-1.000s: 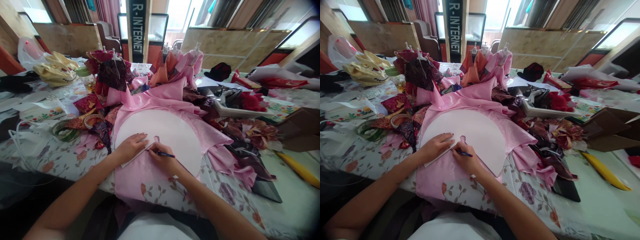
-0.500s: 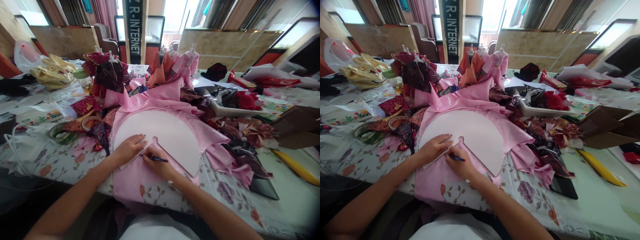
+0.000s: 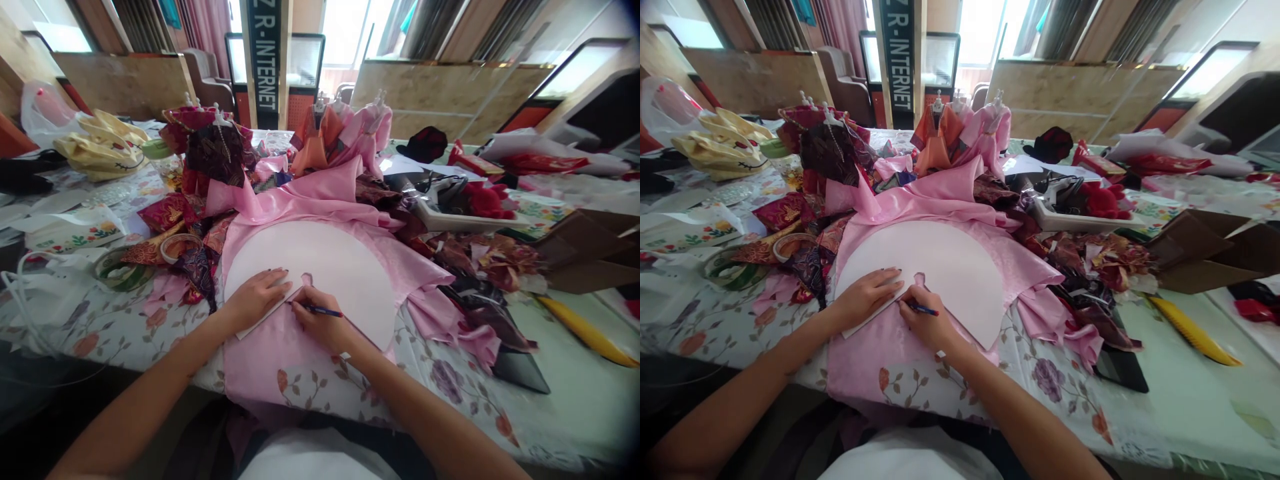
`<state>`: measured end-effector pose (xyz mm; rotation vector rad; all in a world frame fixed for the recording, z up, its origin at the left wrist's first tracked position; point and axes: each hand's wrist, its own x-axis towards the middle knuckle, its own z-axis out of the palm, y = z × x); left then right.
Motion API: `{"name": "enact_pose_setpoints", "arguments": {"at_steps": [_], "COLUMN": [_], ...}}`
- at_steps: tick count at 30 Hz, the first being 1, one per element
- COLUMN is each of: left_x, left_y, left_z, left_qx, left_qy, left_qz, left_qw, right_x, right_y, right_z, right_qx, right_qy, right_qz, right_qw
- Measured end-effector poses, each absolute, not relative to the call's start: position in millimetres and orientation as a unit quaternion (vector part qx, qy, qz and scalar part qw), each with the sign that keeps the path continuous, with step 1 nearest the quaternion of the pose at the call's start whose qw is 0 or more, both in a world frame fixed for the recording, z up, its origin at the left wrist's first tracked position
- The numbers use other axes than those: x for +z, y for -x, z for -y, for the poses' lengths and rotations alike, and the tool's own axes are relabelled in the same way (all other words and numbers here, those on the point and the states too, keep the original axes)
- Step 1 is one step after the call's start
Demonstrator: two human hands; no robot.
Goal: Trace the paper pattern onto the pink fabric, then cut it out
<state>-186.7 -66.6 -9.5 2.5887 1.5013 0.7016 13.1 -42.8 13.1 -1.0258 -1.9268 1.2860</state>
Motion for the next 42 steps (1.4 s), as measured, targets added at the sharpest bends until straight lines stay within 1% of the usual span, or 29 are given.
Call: {"name": "enact_pose_setpoints", "arguments": {"at_steps": [8,14,25,28,32,34,36,39,42], "left_x": [-7.3,-7.7,-11.0,-5.8,10.5,19.4,26.7,33.8,38.3], "left_y": [185.8,185.7,183.4,178.3,166.7,160.2,154.4,147.8,142.5], "left_z": [67.4,67.4,67.9,71.6,72.1,69.1,64.8,57.8,50.4], "left_qx": [0.214,0.213,0.196,0.169,0.107,0.070,0.043,0.036,0.031], "left_qy": [-0.842,-0.843,-0.839,-0.833,-0.830,-0.824,-0.818,-0.812,-0.807], "left_qz": [-0.493,-0.492,-0.507,-0.527,-0.547,-0.562,-0.574,-0.582,-0.589], "left_qw": [0.038,0.035,0.000,-0.014,-0.012,-0.006,-0.003,-0.004,-0.004], "right_x": [10.0,7.8,10.1,20.6,38.4,45.2,49.4,48.7,37.3], "right_y": [-23.2,-19.5,-23.9,-29.1,-49.2,-64.8,-80.0,-92.8,-89.5], "right_z": [24.3,30.5,26.2,27.3,26.1,20.7,11.3,-9.2,-34.3], "right_qx": [0.498,0.523,0.522,0.525,0.533,0.497,0.408,0.317,0.240], "right_qy": [0.437,0.423,0.438,0.427,0.395,0.380,0.365,0.355,0.346], "right_qz": [0.667,0.658,0.637,0.641,0.667,0.708,0.776,0.830,0.869], "right_qw": [0.341,0.337,0.359,0.362,0.340,0.327,0.312,0.291,0.260]}}
